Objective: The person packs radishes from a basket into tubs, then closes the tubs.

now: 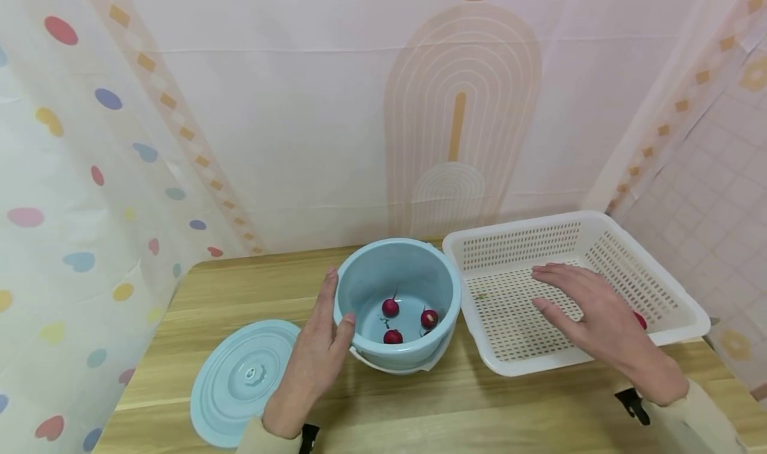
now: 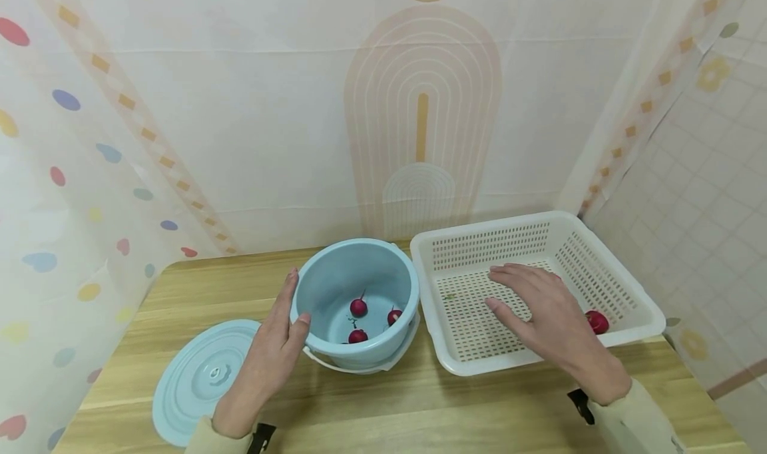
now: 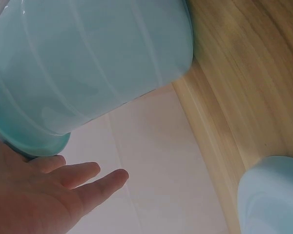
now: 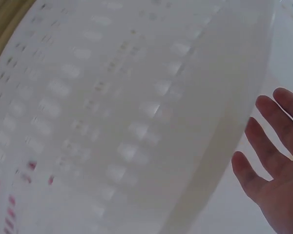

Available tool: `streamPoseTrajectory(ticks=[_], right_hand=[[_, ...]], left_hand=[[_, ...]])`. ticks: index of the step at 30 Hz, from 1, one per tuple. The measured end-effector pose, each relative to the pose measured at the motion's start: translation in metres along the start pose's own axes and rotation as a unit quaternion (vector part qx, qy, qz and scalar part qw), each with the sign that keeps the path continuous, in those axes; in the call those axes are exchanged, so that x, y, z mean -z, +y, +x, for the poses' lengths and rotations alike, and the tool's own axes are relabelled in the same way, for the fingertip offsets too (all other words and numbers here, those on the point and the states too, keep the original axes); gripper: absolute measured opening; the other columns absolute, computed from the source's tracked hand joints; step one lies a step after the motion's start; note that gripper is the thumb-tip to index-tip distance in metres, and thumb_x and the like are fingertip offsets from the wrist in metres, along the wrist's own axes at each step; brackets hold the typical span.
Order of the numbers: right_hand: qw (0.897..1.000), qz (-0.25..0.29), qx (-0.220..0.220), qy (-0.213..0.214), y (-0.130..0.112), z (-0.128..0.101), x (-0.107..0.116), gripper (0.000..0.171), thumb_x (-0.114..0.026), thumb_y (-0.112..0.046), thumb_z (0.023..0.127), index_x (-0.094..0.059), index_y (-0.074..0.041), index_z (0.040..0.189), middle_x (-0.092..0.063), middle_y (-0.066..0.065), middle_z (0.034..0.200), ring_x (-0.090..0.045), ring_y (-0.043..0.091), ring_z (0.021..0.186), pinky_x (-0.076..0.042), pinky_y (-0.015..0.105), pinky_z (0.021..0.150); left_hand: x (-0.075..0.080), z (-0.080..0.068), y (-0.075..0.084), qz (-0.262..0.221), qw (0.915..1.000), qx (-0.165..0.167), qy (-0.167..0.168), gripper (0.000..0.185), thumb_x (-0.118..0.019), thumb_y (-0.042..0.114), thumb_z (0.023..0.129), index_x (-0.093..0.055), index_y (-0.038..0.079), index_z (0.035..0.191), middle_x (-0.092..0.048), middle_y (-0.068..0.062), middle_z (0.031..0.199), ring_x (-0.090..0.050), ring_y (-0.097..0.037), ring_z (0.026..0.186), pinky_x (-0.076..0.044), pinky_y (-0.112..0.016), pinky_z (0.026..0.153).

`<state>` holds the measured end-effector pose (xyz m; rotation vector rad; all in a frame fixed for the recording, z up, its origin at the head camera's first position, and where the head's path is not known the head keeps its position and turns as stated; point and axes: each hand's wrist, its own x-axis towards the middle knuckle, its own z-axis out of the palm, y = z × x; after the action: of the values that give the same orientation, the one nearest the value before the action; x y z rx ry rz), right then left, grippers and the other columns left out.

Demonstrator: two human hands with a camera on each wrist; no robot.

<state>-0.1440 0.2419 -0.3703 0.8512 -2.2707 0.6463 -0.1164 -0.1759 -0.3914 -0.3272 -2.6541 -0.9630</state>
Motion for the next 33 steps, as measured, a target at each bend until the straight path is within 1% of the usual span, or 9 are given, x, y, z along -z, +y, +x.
streamPoseTrajectory(ticks=[3, 6, 10, 12, 20, 25, 30, 32, 33], right_hand=[[1.0, -0.015, -0.015, -0.014, 0.01, -0.004, 0.005, 0.039, -0.074, -0.029, 0.095, -0.071, -0.004, 0.126, -0.071, 0.013, 0.127, -0.062, 0.038, 0.118, -0.041, 0.039, 0.11], [0.999, -0.026, -0.017, -0.026, 0.019, -0.006, 0.01, 0.039, -0.075, -0.026, 0.094, -0.07, -0.003, 0.126, -0.071, 0.015, 0.126, -0.064, 0.038, 0.115, -0.045, 0.051, 0.1], [0.998, -0.037, -0.013, -0.039, 0.032, -0.008, 0.016, 0.039, -0.078, -0.024, 0.091, -0.071, -0.003, 0.124, -0.073, 0.015, 0.122, -0.069, 0.03, 0.099, -0.047, 0.048, 0.093], [0.998, -0.038, -0.014, -0.05, 0.037, -0.008, 0.02, 0.04, -0.079, -0.023, 0.09, -0.071, -0.003, 0.124, -0.074, 0.014, 0.119, -0.07, 0.029, 0.096, -0.048, 0.05, 0.09], [0.987, -0.043, -0.059, -0.146, 0.057, -0.007, 0.036, 0.045, -0.081, -0.024, 0.089, -0.07, -0.003, 0.128, -0.072, 0.016, 0.124, -0.065, 0.041, 0.116, -0.049, 0.061, 0.092], [0.979, -0.049, -0.073, -0.182, 0.069, -0.003, 0.044, 0.043, -0.079, -0.026, 0.091, -0.07, -0.005, 0.128, -0.071, 0.015, 0.127, -0.064, 0.041, 0.119, -0.049, 0.056, 0.094], [0.971, -0.024, -0.095, -0.219, 0.084, 0.003, 0.055, 0.039, -0.078, -0.026, 0.093, -0.072, -0.01, 0.128, -0.07, 0.009, 0.13, -0.063, 0.035, 0.121, -0.05, 0.032, 0.093], [0.965, -0.009, -0.115, -0.237, 0.089, 0.006, 0.059, 0.039, -0.078, -0.027, 0.093, -0.072, -0.013, 0.129, -0.069, 0.007, 0.132, -0.063, 0.032, 0.12, -0.051, 0.026, 0.089], [0.961, 0.002, -0.125, -0.247, 0.092, 0.007, 0.061, 0.039, -0.077, -0.026, 0.094, -0.071, -0.014, 0.13, -0.069, 0.008, 0.133, -0.063, 0.032, 0.12, -0.052, 0.028, 0.089]], left_hand=[[0.0, 0.0, 0.0, 0.0, 1.0, -0.002, 0.001, 0.07, -0.048, 0.027, 0.108, -0.013, 0.011, 0.167, -0.018, -0.01, 0.172, -0.029, -0.036, 0.153, -0.033, -0.059, 0.117], [0.0, 0.0, 0.0, 0.001, 1.0, -0.004, 0.003, 0.07, -0.048, 0.026, 0.108, -0.013, 0.011, 0.167, -0.019, -0.01, 0.172, -0.029, -0.035, 0.153, -0.033, -0.059, 0.116], [0.0, 0.0, 0.0, 0.001, 1.0, -0.004, 0.003, 0.071, -0.048, 0.026, 0.108, -0.013, 0.011, 0.167, -0.019, -0.01, 0.172, -0.029, -0.035, 0.153, -0.033, -0.059, 0.116], [0.0, 0.0, -0.001, 0.002, 1.0, -0.004, 0.004, 0.071, -0.048, 0.027, 0.108, -0.014, 0.011, 0.167, -0.019, -0.01, 0.172, -0.029, -0.035, 0.153, -0.033, -0.059, 0.117], [0.0, 0.0, -0.001, 0.004, 1.0, -0.007, 0.006, 0.07, -0.047, 0.029, 0.108, -0.015, 0.01, 0.167, -0.02, -0.01, 0.172, -0.031, -0.036, 0.152, -0.035, -0.06, 0.115], [0.001, 0.0, 0.0, 0.005, 0.9999, -0.007, 0.006, 0.069, -0.048, 0.026, 0.108, -0.016, 0.008, 0.166, -0.02, -0.011, 0.172, -0.031, -0.036, 0.152, -0.034, -0.06, 0.116], [0.001, 0.0, 0.0, 0.005, 1.0, -0.004, 0.004, 0.069, -0.048, 0.027, 0.108, -0.016, 0.009, 0.167, -0.02, -0.01, 0.172, -0.03, -0.035, 0.153, -0.033, -0.059, 0.117], [0.002, 0.0, 0.0, 0.004, 1.0, -0.003, 0.003, 0.069, -0.048, 0.027, 0.108, -0.016, 0.009, 0.167, -0.019, -0.01, 0.172, -0.03, -0.035, 0.153, -0.033, -0.059, 0.117], [0.002, 0.0, 0.0, 0.004, 1.0, -0.003, 0.003, 0.069, -0.048, 0.027, 0.108, -0.016, 0.009, 0.167, -0.019, -0.01, 0.172, -0.03, -0.035, 0.153, -0.033, -0.058, 0.117]])
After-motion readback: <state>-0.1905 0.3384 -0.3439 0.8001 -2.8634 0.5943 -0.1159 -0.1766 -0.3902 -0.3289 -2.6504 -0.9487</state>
